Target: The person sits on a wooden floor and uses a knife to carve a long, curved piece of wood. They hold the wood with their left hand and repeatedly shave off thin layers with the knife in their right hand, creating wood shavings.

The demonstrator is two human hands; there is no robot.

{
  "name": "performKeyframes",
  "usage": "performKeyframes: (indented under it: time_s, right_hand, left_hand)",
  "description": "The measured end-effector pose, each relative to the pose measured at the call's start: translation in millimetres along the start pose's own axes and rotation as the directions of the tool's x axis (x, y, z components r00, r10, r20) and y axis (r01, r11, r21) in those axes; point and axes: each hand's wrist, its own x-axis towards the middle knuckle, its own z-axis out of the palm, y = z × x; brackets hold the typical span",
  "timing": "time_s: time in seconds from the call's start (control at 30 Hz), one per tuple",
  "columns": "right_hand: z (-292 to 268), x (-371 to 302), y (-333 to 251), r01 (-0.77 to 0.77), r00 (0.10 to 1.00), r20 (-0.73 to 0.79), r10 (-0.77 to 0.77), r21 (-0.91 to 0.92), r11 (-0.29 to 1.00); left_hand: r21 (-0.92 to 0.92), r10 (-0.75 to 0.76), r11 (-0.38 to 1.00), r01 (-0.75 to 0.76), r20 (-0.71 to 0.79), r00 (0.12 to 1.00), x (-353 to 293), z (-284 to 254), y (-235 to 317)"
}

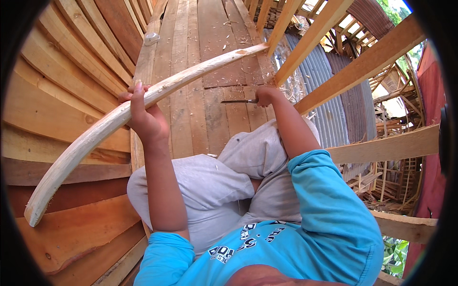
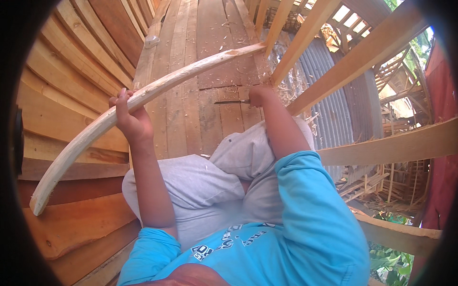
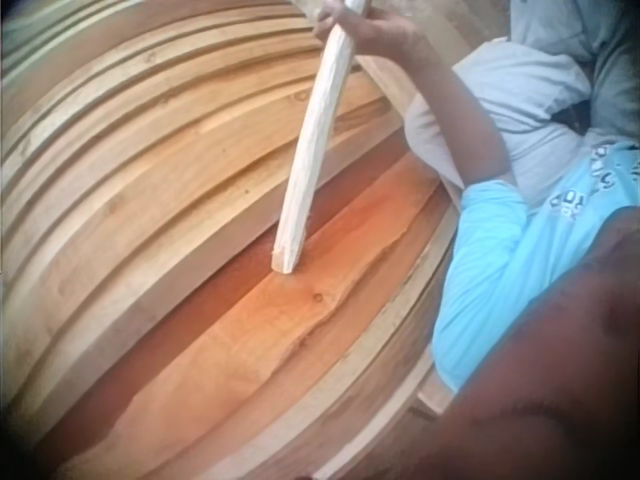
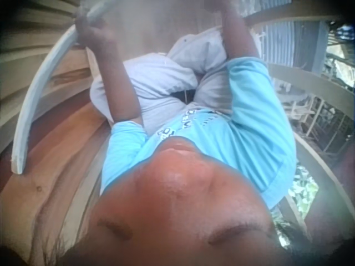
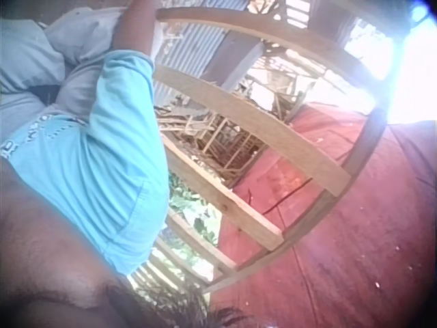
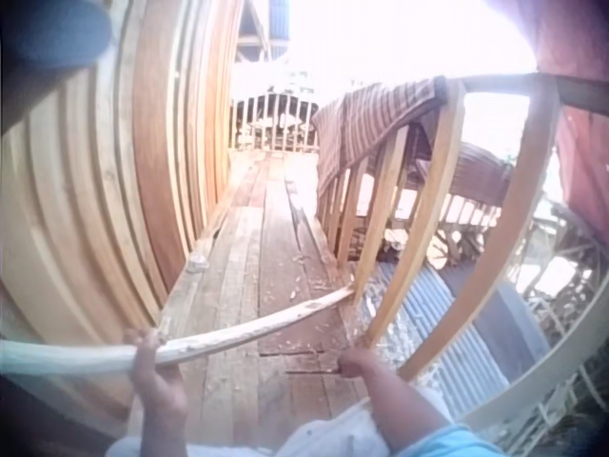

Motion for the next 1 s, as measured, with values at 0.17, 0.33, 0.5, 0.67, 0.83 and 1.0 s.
performKeyframes:
  time_s: [0.17, 0.33, 0.5, 0.67, 0.83, 1.0]
  right_hand:
    - [20.2, 22.8, 12.8, -0.189, 0.916, -0.383, 0.124, -0.137, 0.972]
    - [16.7, 28.8, 10.1, -0.011, 0.933, -0.36, 0.012, 0.005, 1.0]
    - [7.2, 10.1, -53.7, 0.104, 0.979, -0.178, -0.096, 0.036, 0.994]
    - [45.0, 56.2, -0.1, -0.158, 0.85, -0.454, 0.268, 0.266, 0.951]
    - [25.4, 48.4, 2.2, -0.007, 0.811, -0.581, 0.061, 0.095, 0.995]
    - [-4.4, 5.7, -72.3, 0.088, 0.983, -0.179, -0.031, 0.324, 0.942]
  left_hand:
    - [-0.005, -0.014, 1.0, 0.014, 0.008, 1.0, -0.6, 3.5, 0.0]
    - [-0.012, -0.008, 1.0, 0.009, 0.009, 1.0, -0.7, 5.0, -0.8]
    - [0.002, 0.005, 1.0, -0.006, 0.006, 1.0, 2.8, -4.7, 0.4]
    - [-0.014, -0.015, 1.0, 0.016, 0.012, 1.0, -0.9, 5.2, -2.3]
    - [-0.01, -0.015, 1.0, 0.015, -0.002, 1.0, 0.7, -0.6, -0.1]
    - [-0.001, -0.002, 1.0, 0.002, 0.005, 1.0, 2.3, -3.5, 0.7]
